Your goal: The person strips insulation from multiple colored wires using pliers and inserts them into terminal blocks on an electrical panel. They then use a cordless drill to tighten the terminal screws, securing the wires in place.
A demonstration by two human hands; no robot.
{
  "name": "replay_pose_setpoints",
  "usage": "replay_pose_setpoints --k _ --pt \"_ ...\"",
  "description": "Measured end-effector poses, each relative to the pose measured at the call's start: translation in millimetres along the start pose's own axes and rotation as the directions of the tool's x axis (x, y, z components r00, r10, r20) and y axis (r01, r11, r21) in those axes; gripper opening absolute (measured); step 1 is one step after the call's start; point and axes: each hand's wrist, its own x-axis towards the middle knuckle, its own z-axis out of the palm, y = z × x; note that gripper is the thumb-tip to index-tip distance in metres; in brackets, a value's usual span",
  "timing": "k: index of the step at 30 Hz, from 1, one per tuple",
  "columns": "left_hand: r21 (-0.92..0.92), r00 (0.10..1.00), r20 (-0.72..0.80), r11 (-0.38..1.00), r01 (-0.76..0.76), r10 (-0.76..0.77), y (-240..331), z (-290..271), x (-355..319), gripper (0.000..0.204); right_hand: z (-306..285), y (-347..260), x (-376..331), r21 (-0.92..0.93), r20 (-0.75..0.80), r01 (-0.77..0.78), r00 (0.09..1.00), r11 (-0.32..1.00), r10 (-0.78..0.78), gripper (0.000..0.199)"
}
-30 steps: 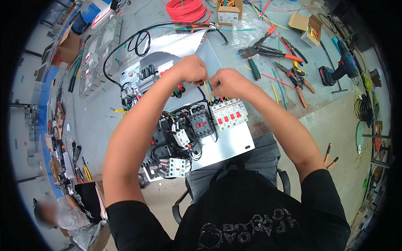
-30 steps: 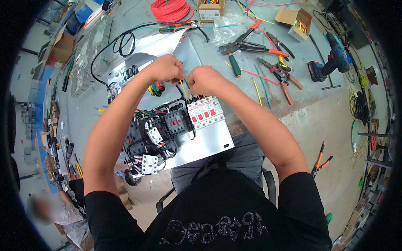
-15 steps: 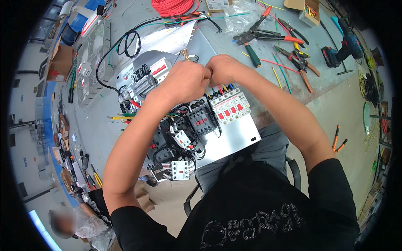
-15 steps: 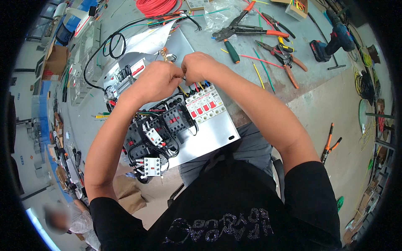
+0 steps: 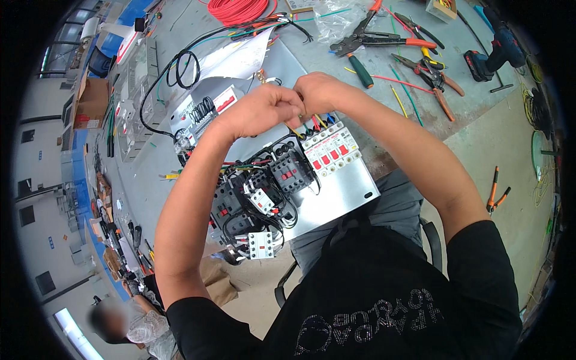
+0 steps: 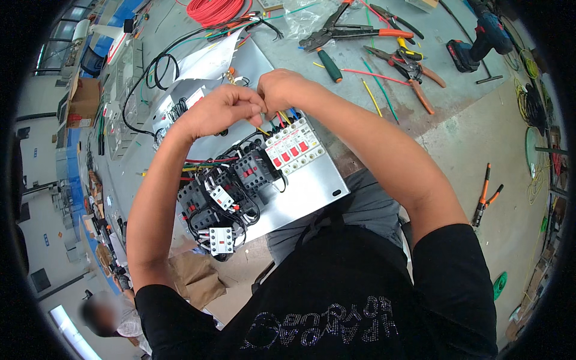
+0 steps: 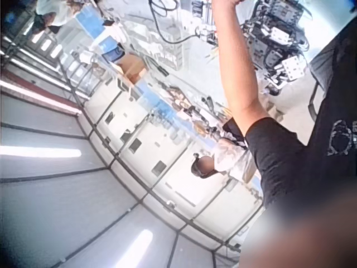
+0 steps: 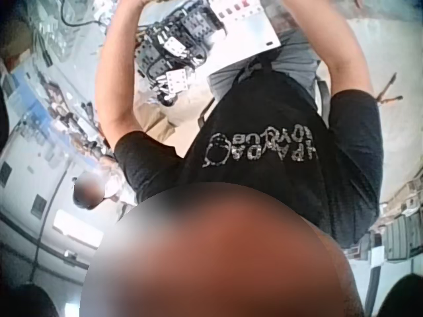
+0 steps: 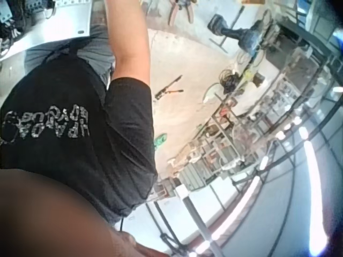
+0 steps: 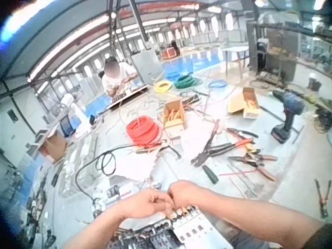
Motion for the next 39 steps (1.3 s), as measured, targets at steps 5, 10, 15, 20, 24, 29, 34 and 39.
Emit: replay_pose_setpoints --k 5,10,15,20,24,29,34,39 --pt "0.065 0.997 -0.030 0.995 0.072 -0.070 -7 -4 10 0.014 0 5 2 0.011 0.026 0.041 0.999 0.999 -0.042 0.044" --pt "0.175 0.984 0.028 0.970 0.167 -0.174 -10 -8 16 0.017 0 3 3 0.014 0.022 0.063 0.998 0.998 -0.063 0.039" --pt "-0.020 0.938 0.084 0.941 0.339 -0.336 -7 -4 12 0.026 0 4 4 -0.019 0.054 0.043 0.998 0.999 -0.041 0.046" --pt "-0.040 0.916 0.084 0.917 0.396 -0.392 -4 -5 10 0.031 2 5 2 0.038 -0.015 0.095 0.995 0.995 -0.094 0.025" --pt "0.061 0.930 0.018 0.928 0.366 -0.368 -7 4 15 0.032 3 8 5 0.020 -0.024 0.083 0.996 0.996 -0.083 0.027" --pt "0.386 0.967 -0.172 0.891 0.240 -0.186 -1 24 14 0.034 -1 2 9 -0.025 0.043 0.039 0.998 0.999 -0.038 0.041" --pt "0.509 0.948 -0.274 0.813 0.284 -0.160 7 35 12 0.033 -2 3 8 -0.028 0.035 0.029 0.999 0.999 -0.028 0.042" --pt "0.633 0.945 -0.318 0.723 0.276 -0.081 16 40 9 0.040 -1 5 6 -0.013 0.030 0.057 0.998 0.998 -0.056 0.041"
